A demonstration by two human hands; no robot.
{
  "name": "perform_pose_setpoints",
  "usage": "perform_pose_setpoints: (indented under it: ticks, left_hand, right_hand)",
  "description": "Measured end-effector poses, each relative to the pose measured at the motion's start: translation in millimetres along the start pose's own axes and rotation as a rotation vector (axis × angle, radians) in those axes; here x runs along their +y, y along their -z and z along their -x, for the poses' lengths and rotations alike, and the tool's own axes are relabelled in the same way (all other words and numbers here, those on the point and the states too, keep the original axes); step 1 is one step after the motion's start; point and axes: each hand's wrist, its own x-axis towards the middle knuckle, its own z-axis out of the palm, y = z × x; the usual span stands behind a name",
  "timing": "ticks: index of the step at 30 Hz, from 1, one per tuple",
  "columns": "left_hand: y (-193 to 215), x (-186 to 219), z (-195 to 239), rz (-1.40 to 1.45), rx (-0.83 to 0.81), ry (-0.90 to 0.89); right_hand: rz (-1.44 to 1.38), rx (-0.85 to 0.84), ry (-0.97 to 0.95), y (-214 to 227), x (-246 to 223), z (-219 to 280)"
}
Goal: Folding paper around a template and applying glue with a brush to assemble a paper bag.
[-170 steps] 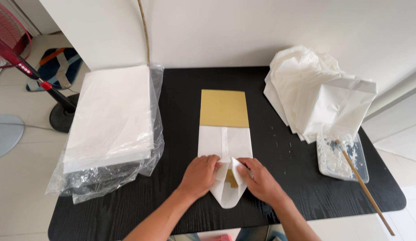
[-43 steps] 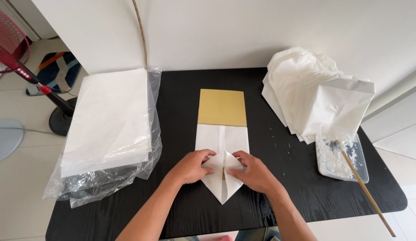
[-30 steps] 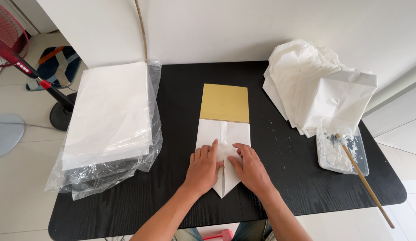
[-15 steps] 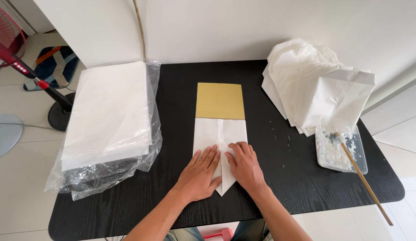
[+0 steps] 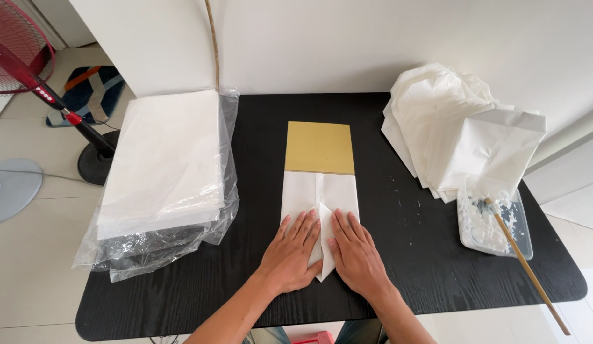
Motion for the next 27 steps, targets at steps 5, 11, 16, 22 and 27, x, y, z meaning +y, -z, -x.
perform_pose_setpoints:
  ticks: [5,11,16,22,27]
  left_hand:
    - [5,-1,9,0.0,-0.058,-0.096]
    - [23,-1,5,0.106,-0.18,-0.097]
    - [37,1,2,0.182,-0.287,-0.052]
    - [42,9,-1,0.151,-0.301,0.012]
    - [54,15,-4,0.172,-0.424,0.055]
  right_hand:
    - [0.087,0.027,0.077,0,-3,1]
    - [0.145,0.04,0.092,-3,-3,1]
    - [0.144,0.05,0.099,-1,-5,2]
    - [0.164,0.129,0.119,-5,-10,27]
    - [0.139,-0.028,0.141,3,-4,53]
